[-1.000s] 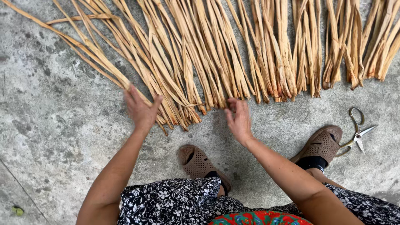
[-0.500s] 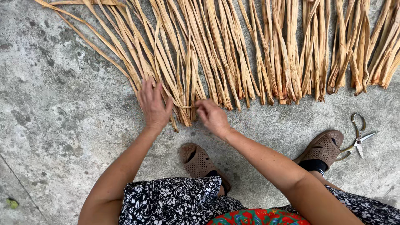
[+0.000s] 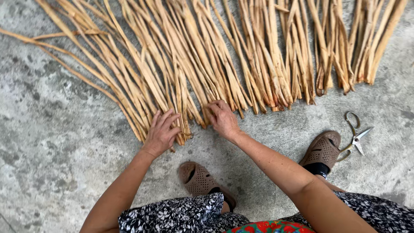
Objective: The person gathers and aligns bundles of dried sticks on a concrete floor, then uses shears to trim the ends of a bundle while seated on a small stool. The trimmed bundle is placed on the floor.
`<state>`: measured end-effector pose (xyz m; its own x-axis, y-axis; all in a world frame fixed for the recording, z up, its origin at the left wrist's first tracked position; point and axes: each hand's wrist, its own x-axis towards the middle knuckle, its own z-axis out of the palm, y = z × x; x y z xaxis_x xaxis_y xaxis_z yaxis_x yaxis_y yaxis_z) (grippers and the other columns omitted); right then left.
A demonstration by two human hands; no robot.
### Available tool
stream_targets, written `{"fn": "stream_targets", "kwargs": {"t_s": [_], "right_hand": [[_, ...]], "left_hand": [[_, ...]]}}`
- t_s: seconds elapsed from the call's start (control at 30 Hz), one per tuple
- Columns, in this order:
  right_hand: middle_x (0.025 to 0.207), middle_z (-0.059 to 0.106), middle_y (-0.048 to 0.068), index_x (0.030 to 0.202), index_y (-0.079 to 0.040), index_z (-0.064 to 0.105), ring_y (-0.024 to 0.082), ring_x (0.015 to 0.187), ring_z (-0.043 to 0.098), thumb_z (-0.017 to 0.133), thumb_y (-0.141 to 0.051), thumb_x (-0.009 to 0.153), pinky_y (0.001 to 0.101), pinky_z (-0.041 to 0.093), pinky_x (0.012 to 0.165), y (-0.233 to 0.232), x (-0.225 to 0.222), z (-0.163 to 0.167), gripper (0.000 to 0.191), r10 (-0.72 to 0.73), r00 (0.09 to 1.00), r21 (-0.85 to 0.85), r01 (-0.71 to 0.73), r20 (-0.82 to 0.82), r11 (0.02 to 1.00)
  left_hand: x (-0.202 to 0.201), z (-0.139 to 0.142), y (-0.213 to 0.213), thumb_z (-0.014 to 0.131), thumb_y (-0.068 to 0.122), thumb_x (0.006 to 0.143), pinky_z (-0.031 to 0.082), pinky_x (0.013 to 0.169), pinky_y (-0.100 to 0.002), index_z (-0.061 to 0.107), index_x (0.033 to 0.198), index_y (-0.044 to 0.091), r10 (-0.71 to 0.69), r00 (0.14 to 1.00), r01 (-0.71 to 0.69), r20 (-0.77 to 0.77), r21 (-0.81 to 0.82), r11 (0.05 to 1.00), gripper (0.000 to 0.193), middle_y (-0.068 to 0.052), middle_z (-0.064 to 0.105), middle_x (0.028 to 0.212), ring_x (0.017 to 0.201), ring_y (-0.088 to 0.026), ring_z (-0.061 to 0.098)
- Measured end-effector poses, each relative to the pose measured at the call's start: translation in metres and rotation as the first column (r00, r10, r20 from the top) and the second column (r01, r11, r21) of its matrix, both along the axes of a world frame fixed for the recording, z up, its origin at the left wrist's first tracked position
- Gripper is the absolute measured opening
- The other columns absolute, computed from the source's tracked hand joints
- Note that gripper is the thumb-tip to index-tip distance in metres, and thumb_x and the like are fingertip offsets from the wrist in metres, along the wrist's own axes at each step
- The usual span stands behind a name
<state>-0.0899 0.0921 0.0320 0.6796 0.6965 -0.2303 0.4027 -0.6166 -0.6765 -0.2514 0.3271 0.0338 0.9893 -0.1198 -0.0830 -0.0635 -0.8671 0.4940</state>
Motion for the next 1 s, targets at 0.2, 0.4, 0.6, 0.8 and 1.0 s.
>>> {"fn": "stream_targets", "kwargs": {"t_s": [0.2, 0.4, 0.6, 0.8, 1.0], "right_hand": [[0.145, 0.047, 0.018, 0.141, -0.013, 0.055, 0.038, 0.138, 0.043, 0.065, -0.022, 0.095, 0.0543, 0.038, 0.114, -0.005, 0.018, 0.0, 0.048, -0.007, 0.981, -0.074, 0.021, 0.192, 0.997], [0.156, 0.037, 0.017, 0.144, -0.019, 0.051, 0.041, 0.147, 0.029, 0.064, -0.031, 0.093, 0.0614, 0.026, 0.117, -0.014, 0.022, -0.005, 0.054, 0.08, 0.974, -0.17, -0.044, 0.211, 0.984], [0.156, 0.045, 0.013, 0.143, -0.017, 0.057, 0.036, 0.146, 0.04, 0.069, -0.025, 0.096, 0.0522, 0.034, 0.12, -0.045, 0.074, -0.011, 0.049, -0.236, 0.963, -0.016, 0.24, 0.128, 0.971], [0.146, 0.053, 0.017, 0.136, -0.008, 0.06, 0.037, 0.132, 0.052, 0.07, -0.011, 0.091, 0.0462, 0.043, 0.111, -0.094, 0.121, 0.002, 0.047, -0.363, 0.92, 0.091, 0.353, 0.147, 0.931], [0.126, 0.061, 0.014, 0.13, -0.007, 0.06, 0.031, 0.115, 0.068, 0.063, -0.006, 0.097, 0.0366, 0.058, 0.097, -0.165, 0.153, 0.017, 0.033, -0.724, 0.686, 0.365, 0.695, -0.076, 0.62]], "left_hand": [[0.018, 0.008, -0.001, 0.065, -0.003, 0.087, 0.014, 0.129, -0.052, 0.07, 0.112, 0.035, -0.165, 0.985, 0.17, -0.044, 0.337, 0.926, 0.046, 0.003, 0.04, 0.162, 0.154, -0.023, 0.025], [0.044, 0.028, -0.024, 0.066, 0.009, 0.075, 0.002, 0.122, -0.06, 0.053, 0.148, 0.034, -0.163, 0.969, 0.171, -0.183, 0.028, 0.985, 0.078, -0.002, 0.026, 0.167, 0.151, -0.027, 0.014], [0.059, 0.049, -0.027, 0.06, 0.019, 0.086, -0.005, 0.13, -0.055, 0.055, 0.136, 0.046, -0.205, 0.782, 0.435, -0.589, 0.28, 0.856, 0.057, 0.009, 0.014, 0.171, 0.161, -0.021, 0.003], [0.051, 0.043, -0.046, 0.061, 0.053, 0.093, -0.006, 0.123, -0.06, 0.053, 0.145, 0.039, -0.309, 0.714, 0.464, -0.629, 0.095, 0.881, 0.054, 0.004, 0.012, 0.171, 0.154, -0.024, 0.001], [0.039, 0.028, -0.038, 0.07, 0.044, 0.081, 0.014, 0.122, -0.059, 0.057, 0.137, 0.023, -0.234, 0.97, 0.234, -0.06, 0.001, 0.972, 0.062, -0.007, 0.043, 0.15, 0.147, -0.029, 0.028]]}}
